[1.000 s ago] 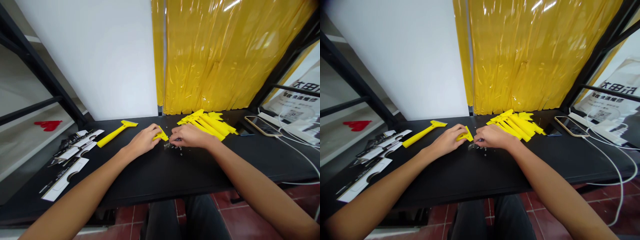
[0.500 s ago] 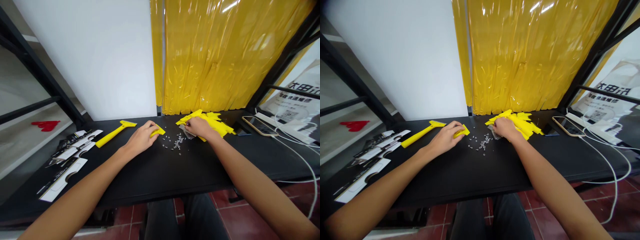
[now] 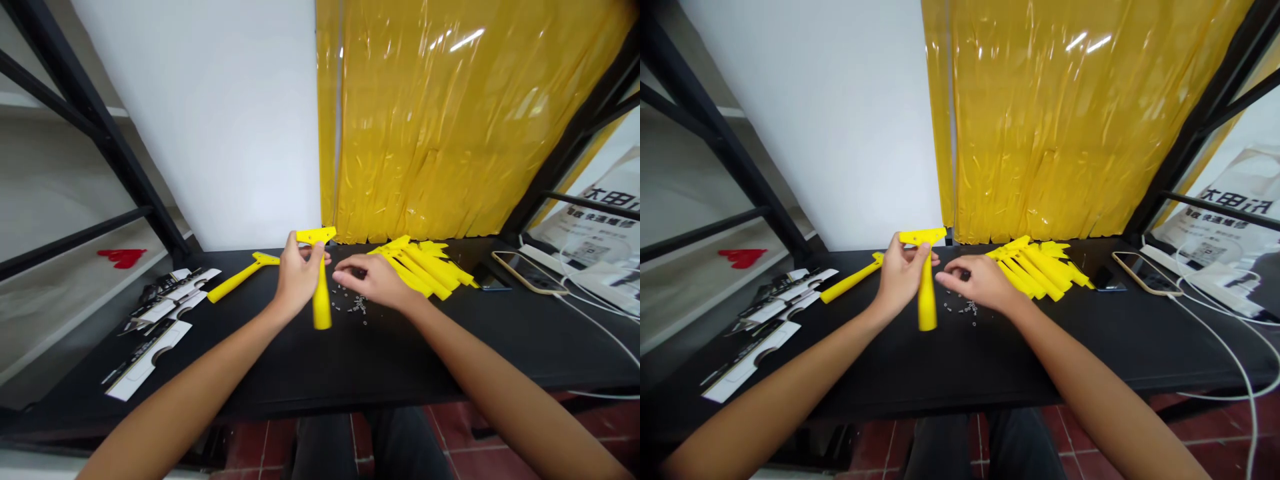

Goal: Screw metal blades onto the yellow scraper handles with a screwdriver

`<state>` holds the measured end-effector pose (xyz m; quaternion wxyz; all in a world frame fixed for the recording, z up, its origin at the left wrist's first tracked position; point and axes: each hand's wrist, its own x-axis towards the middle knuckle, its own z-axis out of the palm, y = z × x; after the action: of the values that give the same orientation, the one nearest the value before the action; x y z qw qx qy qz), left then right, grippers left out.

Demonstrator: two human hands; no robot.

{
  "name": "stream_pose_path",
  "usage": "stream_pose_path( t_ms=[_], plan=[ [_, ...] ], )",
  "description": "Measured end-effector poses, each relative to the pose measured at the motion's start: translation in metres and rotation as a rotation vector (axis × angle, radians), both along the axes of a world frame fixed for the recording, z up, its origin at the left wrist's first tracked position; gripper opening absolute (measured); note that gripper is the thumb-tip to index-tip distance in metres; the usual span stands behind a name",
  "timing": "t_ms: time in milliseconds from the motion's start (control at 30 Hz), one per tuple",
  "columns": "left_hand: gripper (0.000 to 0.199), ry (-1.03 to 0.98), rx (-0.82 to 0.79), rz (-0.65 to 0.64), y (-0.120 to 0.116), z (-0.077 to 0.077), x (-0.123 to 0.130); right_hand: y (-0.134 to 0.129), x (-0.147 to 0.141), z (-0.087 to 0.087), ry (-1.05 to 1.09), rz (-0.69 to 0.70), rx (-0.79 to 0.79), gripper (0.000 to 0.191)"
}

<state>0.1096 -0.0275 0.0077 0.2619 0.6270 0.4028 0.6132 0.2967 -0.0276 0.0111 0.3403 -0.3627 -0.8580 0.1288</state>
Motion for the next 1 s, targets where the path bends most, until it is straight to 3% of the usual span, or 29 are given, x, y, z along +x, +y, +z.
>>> stream_pose_path(
  t_ms=[100, 200, 333, 433, 500, 567, 700, 867, 933, 1000],
  plan=[
    [0.021, -0.228, -0.103, -0.004, 0.013, -0.007, 0.024, -0.008, -0.014, -0.003, 0.023, -0.046, -0.07, 0.031],
    [0.021, -0.149, -0.126, 0.021, 0.03, -0.008, 0.02, 0.004, -0.003, -0.005, -0.009, -0.18, -0.082, 0.03],
    [0.033, 0.299, -0.088, 0.338, 0.057, 0.0, -0.05, 0.03, 0.048, 0.006, -0.189, -0.55, 0.003, 0.043],
    [0.035, 0.768, -0.279, 0.62, 0.073, -0.003, -0.116, 0.044, 0.097, 0.013, -0.33, -0.786, -0.002, 0.045],
    [0.035, 0.828, -0.385, 0.649, 0.079, -0.012, -0.147, 0.052, 0.129, 0.013, -0.359, -0.917, -0.052, 0.049],
    [0.036, 0.874, -0.462, 0.636, 0.083, -0.022, -0.162, 0.059, 0.156, 0.007, -0.361, -1.032, -0.156, 0.048],
    [0.027, 0.969, -0.56, 0.612, 0.087, -0.031, -0.163, 0.074, 0.191, -0.009, -0.32, -1.111, -0.328, 0.052],
    [0.018, 1.02, -0.568, 0.531, 0.086, -0.017, -0.147, 0.085, 0.211, -0.021, -0.294, -1.05, -0.371, 0.047],
    [0.02, 0.959, -0.523, 0.479, 0.081, -0.009, -0.134, 0.086, 0.217, -0.024, -0.284, -1.018, -0.342, 0.044],
    [0.028, 0.759, -0.475, 0.38, 0.075, -0.004, -0.116, 0.086, 0.221, -0.026, -0.267, -1.008, -0.258, 0.042]
  ],
)
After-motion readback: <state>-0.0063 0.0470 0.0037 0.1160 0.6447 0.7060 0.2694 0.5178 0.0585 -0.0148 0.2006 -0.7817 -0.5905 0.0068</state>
